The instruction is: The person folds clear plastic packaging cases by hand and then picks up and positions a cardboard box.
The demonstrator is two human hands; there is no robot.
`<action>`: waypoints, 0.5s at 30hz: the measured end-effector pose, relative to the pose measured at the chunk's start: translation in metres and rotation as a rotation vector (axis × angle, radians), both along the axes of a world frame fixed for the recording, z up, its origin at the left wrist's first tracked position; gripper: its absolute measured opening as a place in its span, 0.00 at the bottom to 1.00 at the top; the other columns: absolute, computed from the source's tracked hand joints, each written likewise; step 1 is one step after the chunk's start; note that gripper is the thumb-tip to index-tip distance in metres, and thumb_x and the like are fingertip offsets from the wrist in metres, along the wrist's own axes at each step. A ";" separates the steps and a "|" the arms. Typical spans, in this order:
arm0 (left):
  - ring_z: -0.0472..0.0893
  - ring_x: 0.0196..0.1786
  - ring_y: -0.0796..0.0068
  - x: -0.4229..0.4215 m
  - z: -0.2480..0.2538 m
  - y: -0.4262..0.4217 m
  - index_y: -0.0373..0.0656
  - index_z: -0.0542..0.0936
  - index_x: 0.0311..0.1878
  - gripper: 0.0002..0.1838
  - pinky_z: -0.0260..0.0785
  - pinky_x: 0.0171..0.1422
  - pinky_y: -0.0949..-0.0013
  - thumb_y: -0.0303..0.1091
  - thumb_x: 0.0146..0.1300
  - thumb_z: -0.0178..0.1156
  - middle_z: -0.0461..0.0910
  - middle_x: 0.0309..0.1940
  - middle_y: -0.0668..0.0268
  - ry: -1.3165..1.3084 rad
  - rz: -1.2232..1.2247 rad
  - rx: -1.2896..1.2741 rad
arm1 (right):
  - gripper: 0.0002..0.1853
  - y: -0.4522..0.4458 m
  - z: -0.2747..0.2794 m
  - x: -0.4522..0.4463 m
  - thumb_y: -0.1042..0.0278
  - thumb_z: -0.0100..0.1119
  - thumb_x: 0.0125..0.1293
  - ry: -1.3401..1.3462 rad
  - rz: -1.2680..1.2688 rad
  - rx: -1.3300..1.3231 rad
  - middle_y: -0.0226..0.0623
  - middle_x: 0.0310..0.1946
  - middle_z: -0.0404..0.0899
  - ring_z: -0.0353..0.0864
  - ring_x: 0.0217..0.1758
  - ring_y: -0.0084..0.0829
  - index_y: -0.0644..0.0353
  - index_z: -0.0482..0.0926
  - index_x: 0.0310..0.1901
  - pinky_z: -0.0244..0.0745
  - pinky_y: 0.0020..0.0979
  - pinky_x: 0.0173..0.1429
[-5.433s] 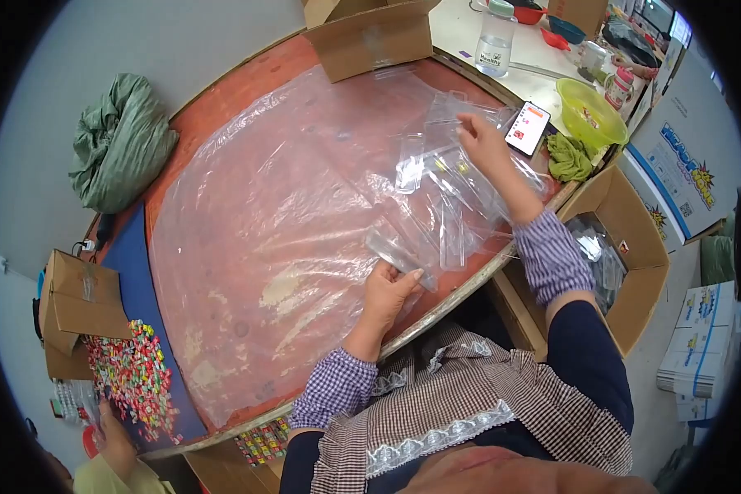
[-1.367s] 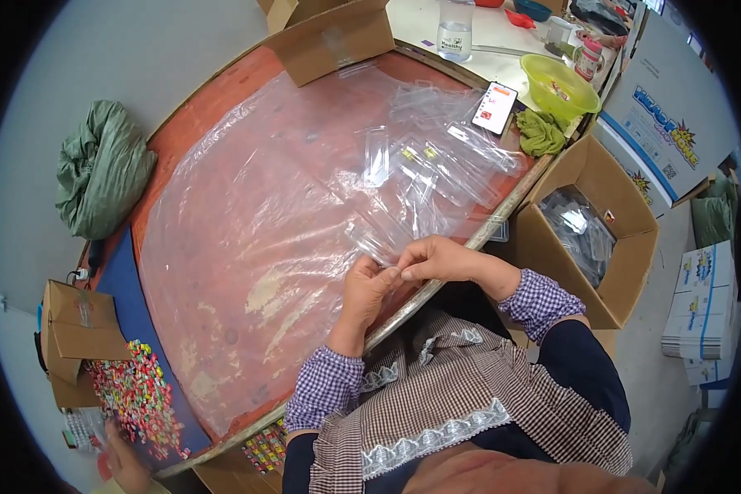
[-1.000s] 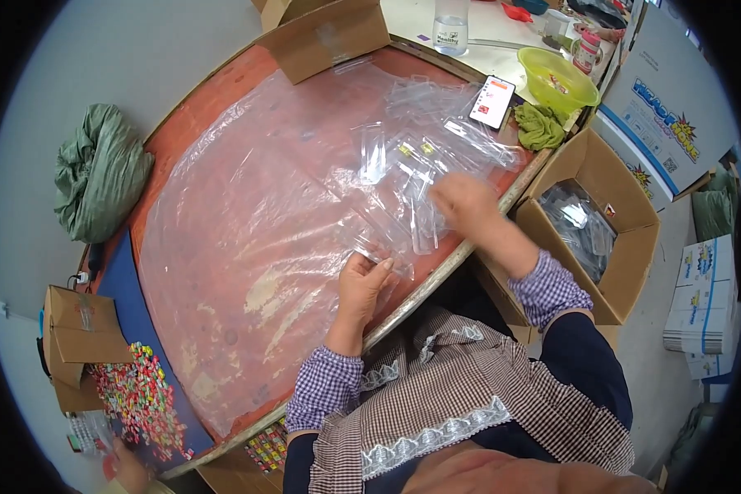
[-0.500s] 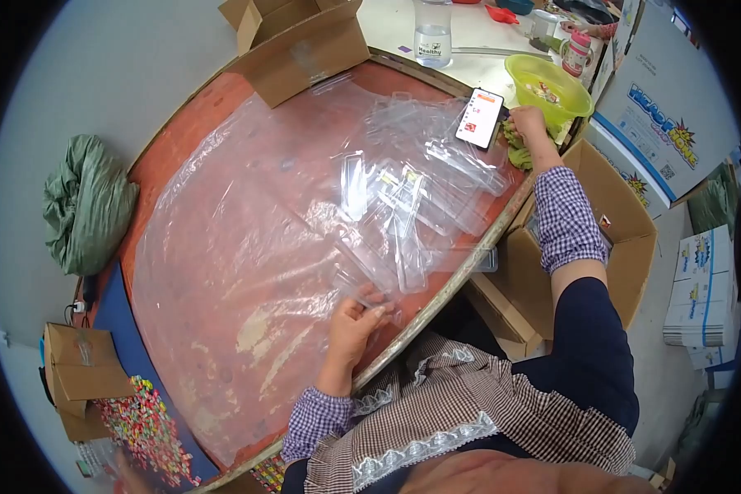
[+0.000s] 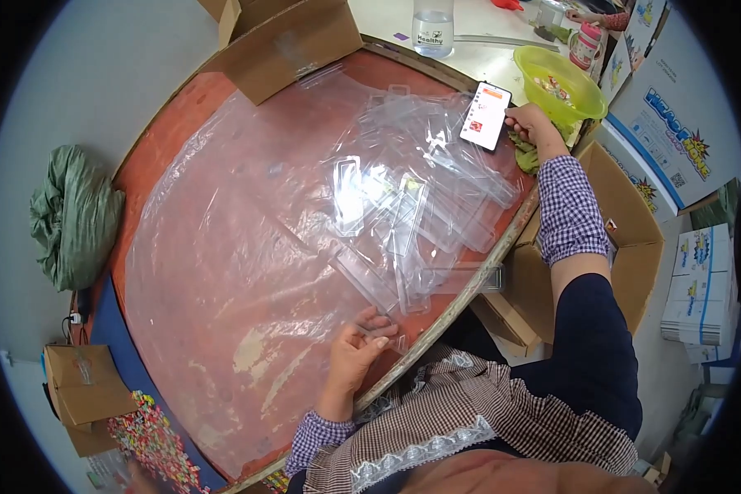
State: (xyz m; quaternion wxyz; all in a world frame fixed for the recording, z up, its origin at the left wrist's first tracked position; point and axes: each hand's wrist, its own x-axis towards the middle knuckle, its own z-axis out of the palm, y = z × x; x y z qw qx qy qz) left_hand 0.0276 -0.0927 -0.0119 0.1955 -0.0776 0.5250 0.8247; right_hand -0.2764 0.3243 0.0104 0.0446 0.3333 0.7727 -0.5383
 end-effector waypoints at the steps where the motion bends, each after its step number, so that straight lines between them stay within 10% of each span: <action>1: 0.75 0.48 0.59 0.000 -0.001 0.000 0.33 0.63 0.53 0.27 0.72 0.46 0.65 0.26 0.50 0.60 0.71 0.45 0.55 0.002 -0.006 0.009 | 0.13 -0.004 0.003 0.002 0.62 0.53 0.58 0.003 0.007 -0.006 0.23 0.12 0.68 0.61 0.11 0.15 0.56 0.73 0.19 0.54 0.19 0.13; 15: 0.74 0.50 0.61 0.000 -0.002 -0.002 0.33 0.61 0.56 0.27 0.70 0.51 0.66 0.23 0.53 0.58 0.69 0.47 0.56 -0.007 -0.028 0.082 | 0.07 0.014 -0.020 -0.028 0.65 0.51 0.60 0.271 -0.274 -0.307 0.22 0.14 0.69 0.66 0.13 0.16 0.54 0.72 0.25 0.61 0.16 0.14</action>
